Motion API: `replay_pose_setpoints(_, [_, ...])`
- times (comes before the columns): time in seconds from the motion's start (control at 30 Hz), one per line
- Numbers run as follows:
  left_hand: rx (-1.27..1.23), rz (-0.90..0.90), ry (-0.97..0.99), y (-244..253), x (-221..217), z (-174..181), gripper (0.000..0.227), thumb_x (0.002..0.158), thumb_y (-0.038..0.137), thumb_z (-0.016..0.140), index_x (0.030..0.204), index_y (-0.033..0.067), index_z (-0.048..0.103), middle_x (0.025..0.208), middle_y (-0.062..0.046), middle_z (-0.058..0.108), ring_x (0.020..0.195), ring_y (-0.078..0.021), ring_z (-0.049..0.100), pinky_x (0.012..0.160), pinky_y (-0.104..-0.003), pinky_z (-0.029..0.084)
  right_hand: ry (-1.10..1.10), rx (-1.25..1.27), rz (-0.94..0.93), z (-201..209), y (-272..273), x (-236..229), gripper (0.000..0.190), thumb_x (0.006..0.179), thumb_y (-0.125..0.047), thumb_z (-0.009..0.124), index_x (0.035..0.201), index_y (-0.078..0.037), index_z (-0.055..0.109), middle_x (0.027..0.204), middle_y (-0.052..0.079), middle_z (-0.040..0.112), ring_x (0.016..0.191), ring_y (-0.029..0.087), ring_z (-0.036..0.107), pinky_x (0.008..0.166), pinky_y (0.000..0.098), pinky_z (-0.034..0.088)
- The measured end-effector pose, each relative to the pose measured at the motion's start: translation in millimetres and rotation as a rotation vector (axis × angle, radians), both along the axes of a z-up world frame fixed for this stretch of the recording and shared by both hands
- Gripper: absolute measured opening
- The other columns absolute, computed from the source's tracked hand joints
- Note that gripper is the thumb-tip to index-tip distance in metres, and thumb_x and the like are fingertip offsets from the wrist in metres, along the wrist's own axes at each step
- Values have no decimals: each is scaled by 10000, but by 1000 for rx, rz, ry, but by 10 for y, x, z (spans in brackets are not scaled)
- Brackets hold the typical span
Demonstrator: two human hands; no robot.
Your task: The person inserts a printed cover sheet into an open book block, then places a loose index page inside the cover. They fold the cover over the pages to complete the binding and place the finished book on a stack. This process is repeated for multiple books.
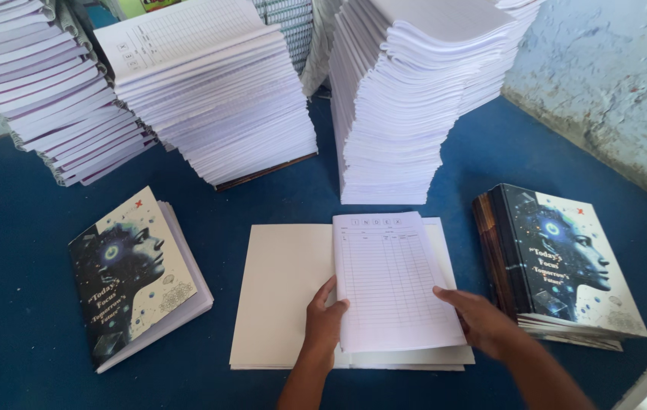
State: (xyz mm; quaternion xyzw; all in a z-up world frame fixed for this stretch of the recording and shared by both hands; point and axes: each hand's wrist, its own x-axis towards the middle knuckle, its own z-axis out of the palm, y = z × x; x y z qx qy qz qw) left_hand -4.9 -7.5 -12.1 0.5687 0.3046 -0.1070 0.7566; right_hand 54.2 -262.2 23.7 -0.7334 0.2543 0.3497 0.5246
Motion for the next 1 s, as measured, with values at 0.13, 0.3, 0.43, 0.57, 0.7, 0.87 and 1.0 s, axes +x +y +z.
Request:
replay_pose_setpoints(0.13, [-14, -12, -11, 2, -18, 7, 617, 917, 49, 507, 1524, 151, 454, 1278, -148, 697, 1060, -218, 729, 886, -329, 584, -10, -8, 185, -5, -84, 151, 773, 869, -526, 605, 1394, 41, 576, 1196, 269, 738, 1077, 331, 732, 940, 426, 555])
replay_pose_setpoints(0.3, [-23, -40, 9, 7, -31, 91, 642, 917, 64, 509, 1544, 167, 413, 1195, -164, 728, 1024, -228, 732, 844, -364, 596, -91, 71, 98, -179, -111, 252, 814, 818, -515, 679, 1375, 62, 542, 1173, 275, 737, 1094, 339, 729, 961, 434, 550])
replay_pose_setpoints(0.43, [-51, -46, -34, 14, -45, 64, 676, 902, 45, 542, 1552, 146, 390, 1122, -181, 751, 1001, -229, 736, 833, -350, 590, -138, 189, -9, -370, -65, 285, 859, 816, -498, 709, 1371, 119, 485, 1148, 325, 709, 1133, 378, 723, 946, 445, 576])
replay_pose_setpoints(0.57, [-39, -69, -80, -10, -39, 0, 702, 893, 37, 569, 1559, 115, 365, 1097, -210, 753, 986, -236, 743, 845, -330, 578, -104, 154, -42, -479, 57, 328, 845, 793, -436, 743, 1403, 74, 458, 1181, 330, 695, 1117, 387, 723, 918, 435, 589])
replay_pose_setpoints(0.7, [26, -104, -74, -12, -32, -37, 725, 887, 46, 584, 1566, 116, 338, 1110, -216, 754, 991, -221, 743, 869, -297, 562, -80, 89, -39, -477, 106, 331, 775, 789, -287, 764, 1420, 57, 474, 1215, 331, 711, 1077, 382, 749, 903, 429, 602])
replay_pose_setpoints(0.87, [30, -135, -71, -22, -49, 8, 753, 887, 49, 584, 1579, 107, 291, 1116, -220, 752, 982, -208, 755, 870, -282, 571, -86, 134, -40, -386, 100, 334, 742, 787, -172, 764, 1437, 17, 458, 1230, 347, 700, 1095, 392, 735, 919, 442, 602])
replay_pose_setpoints(1.0, [30, -155, -61, -20, -77, 18, 751, 885, 94, 577, 1576, 94, 282, 1123, -188, 752, 945, -208, 734, 757, -315, 558, -120, 127, -77, -324, 113, 341, 774, 737, -137, 780, 1441, -14, 483, 1258, 320, 699, 1126, 394, 722, 957, 464, 588])
